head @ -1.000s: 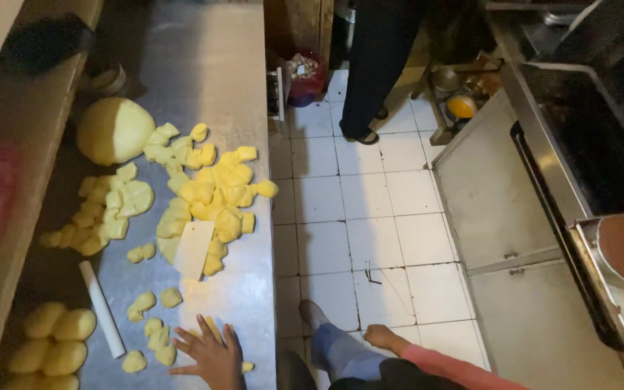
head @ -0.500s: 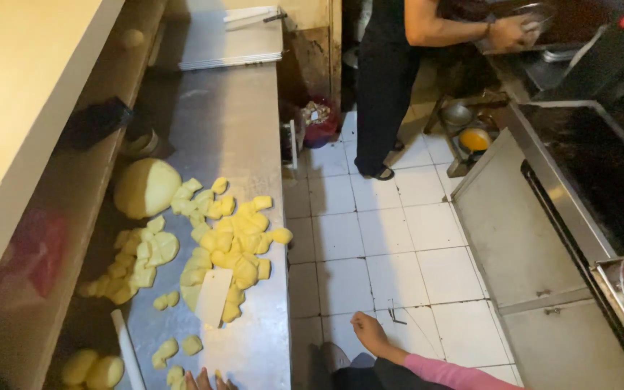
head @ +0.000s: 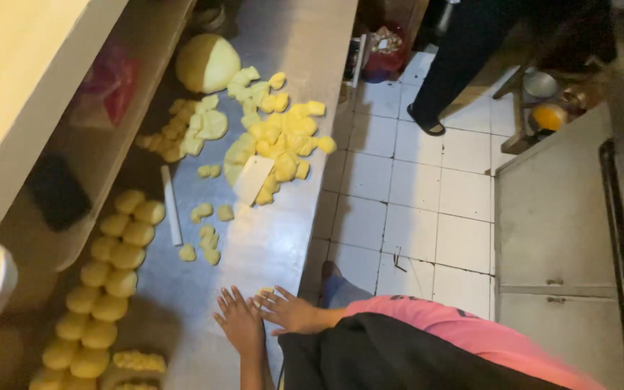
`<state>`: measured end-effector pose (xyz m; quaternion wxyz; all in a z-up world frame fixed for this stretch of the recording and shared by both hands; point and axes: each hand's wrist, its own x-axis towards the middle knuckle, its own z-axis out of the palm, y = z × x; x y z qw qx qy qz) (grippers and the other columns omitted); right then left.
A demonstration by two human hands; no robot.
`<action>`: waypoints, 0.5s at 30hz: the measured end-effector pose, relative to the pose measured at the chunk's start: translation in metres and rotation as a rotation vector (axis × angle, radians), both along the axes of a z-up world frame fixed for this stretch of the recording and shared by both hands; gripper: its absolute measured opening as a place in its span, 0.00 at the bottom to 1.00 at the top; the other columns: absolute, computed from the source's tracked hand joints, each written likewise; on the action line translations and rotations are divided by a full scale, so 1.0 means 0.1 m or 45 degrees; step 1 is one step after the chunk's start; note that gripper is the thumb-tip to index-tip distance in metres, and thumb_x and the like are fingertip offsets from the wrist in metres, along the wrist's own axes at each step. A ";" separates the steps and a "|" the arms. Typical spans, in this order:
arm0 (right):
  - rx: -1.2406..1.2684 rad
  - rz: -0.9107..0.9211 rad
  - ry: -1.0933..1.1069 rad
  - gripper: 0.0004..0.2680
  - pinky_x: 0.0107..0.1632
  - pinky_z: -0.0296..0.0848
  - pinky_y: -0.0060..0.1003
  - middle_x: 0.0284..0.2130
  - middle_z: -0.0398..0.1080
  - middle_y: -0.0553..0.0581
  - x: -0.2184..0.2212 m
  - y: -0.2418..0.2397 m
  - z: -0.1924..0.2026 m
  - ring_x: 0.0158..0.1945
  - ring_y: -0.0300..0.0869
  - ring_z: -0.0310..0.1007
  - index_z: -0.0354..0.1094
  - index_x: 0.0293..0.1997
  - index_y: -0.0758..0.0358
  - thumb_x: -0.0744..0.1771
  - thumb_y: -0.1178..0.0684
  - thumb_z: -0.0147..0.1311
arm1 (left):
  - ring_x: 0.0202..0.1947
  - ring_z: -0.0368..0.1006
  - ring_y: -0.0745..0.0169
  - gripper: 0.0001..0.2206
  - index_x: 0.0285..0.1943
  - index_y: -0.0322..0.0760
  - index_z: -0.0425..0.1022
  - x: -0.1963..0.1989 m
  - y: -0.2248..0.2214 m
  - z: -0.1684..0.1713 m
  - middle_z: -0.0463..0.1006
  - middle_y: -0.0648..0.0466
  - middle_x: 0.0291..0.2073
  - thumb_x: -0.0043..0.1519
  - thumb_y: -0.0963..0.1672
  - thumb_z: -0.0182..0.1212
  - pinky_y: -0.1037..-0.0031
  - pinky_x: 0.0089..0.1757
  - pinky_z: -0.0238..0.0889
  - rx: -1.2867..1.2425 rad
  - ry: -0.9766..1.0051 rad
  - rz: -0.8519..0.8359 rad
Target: Braiding strips of bread dough into decorative shapes on a stainless steel workbench.
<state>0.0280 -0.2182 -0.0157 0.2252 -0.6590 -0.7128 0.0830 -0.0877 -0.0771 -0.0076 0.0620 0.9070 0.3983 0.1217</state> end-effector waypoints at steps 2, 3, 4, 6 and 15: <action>-0.002 -0.013 -0.034 0.29 0.76 0.37 0.63 0.78 0.45 0.63 0.00 -0.08 0.16 0.81 0.53 0.41 0.46 0.78 0.63 0.69 0.38 0.48 | 0.75 0.49 0.39 0.26 0.74 0.35 0.61 -0.17 -0.23 0.10 0.56 0.41 0.75 0.67 0.50 0.48 0.43 0.66 0.43 -0.033 0.024 0.041; 0.015 -0.065 -0.099 0.28 0.75 0.35 0.66 0.78 0.46 0.61 0.10 -0.05 0.25 0.81 0.51 0.42 0.46 0.78 0.63 0.70 0.39 0.48 | 0.75 0.49 0.38 0.27 0.74 0.35 0.60 -0.15 -0.29 0.15 0.55 0.40 0.75 0.67 0.51 0.48 0.43 0.66 0.43 -0.050 0.016 0.044; 0.012 -0.018 -0.107 0.28 0.75 0.35 0.66 0.78 0.46 0.61 0.12 -0.04 0.30 0.81 0.51 0.42 0.46 0.78 0.63 0.70 0.39 0.48 | 0.75 0.49 0.38 0.27 0.74 0.35 0.60 -0.19 -0.37 0.15 0.55 0.40 0.75 0.67 0.51 0.48 0.43 0.66 0.43 -0.055 0.007 0.090; -0.055 -0.064 -0.083 0.27 0.74 0.34 0.66 0.77 0.46 0.61 0.10 -0.06 0.40 0.80 0.52 0.41 0.46 0.78 0.64 0.70 0.42 0.47 | 0.75 0.48 0.37 0.26 0.74 0.36 0.59 -0.34 -0.61 0.17 0.55 0.40 0.75 0.67 0.49 0.47 0.44 0.66 0.44 -0.074 -0.050 0.069; -0.272 0.135 -0.010 0.27 0.71 0.32 0.68 0.76 0.43 0.65 0.31 0.29 0.52 0.78 0.60 0.35 0.44 0.77 0.63 0.71 0.38 0.43 | 0.77 0.39 0.38 0.27 0.77 0.42 0.53 -0.31 -0.51 -0.13 0.46 0.42 0.77 0.68 0.50 0.47 0.42 0.67 0.34 -0.256 -0.029 0.300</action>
